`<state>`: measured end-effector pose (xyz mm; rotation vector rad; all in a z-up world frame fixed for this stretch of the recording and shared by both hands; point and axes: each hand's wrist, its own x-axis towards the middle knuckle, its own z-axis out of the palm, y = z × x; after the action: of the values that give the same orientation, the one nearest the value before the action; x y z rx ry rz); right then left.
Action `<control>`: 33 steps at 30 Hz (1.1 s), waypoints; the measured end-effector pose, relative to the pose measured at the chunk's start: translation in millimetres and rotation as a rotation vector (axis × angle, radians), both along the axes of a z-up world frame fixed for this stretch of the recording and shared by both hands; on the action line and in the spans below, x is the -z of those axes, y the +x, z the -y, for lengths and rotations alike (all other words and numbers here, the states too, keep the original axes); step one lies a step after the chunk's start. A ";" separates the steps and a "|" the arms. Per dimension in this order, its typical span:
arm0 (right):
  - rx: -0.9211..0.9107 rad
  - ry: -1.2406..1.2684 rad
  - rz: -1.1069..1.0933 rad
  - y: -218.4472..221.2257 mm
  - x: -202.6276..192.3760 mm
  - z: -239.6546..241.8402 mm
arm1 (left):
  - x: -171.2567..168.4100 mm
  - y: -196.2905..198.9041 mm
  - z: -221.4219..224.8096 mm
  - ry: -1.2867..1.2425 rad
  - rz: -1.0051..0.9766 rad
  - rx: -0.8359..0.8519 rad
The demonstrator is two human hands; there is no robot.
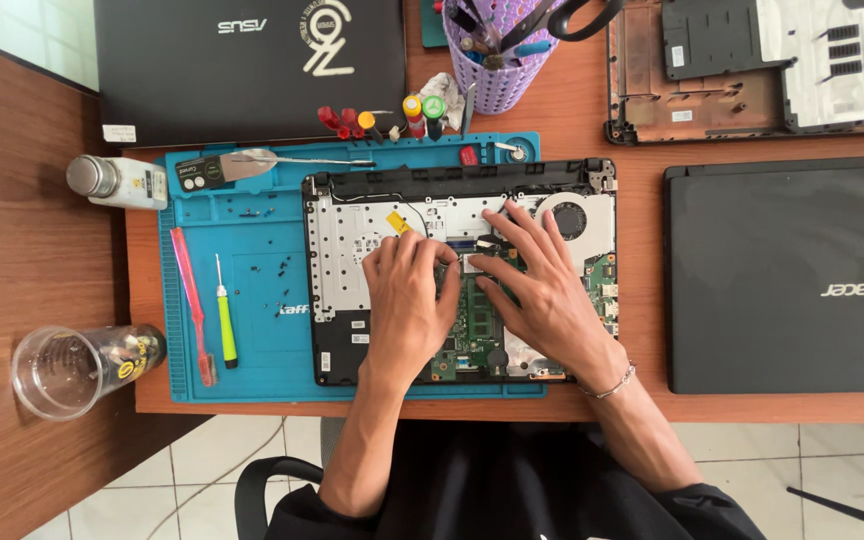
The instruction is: The person opens a laptop, removes the back cover using a screwdriver, and detaches internal components including the fan and various cables.
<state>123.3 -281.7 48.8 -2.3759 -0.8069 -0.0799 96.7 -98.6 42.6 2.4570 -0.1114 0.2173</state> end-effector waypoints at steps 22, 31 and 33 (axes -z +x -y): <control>0.017 0.047 -0.047 2.0 1.7 -0.9 | 7.9 0.6 5.2 -0.143 0.016 -0.041; 0.014 0.039 -0.034 1.6 2.5 -0.2 | 4.4 -0.9 -14.5 -0.113 0.064 0.080; 0.018 0.038 -0.036 -0.2 2.7 -0.4 | 5.8 -2.3 -14.7 -0.114 0.072 0.078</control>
<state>123.2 -281.3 46.1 -2.3424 -0.7599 -0.0593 94.4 -83.9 36.8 2.3275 -0.2194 0.2706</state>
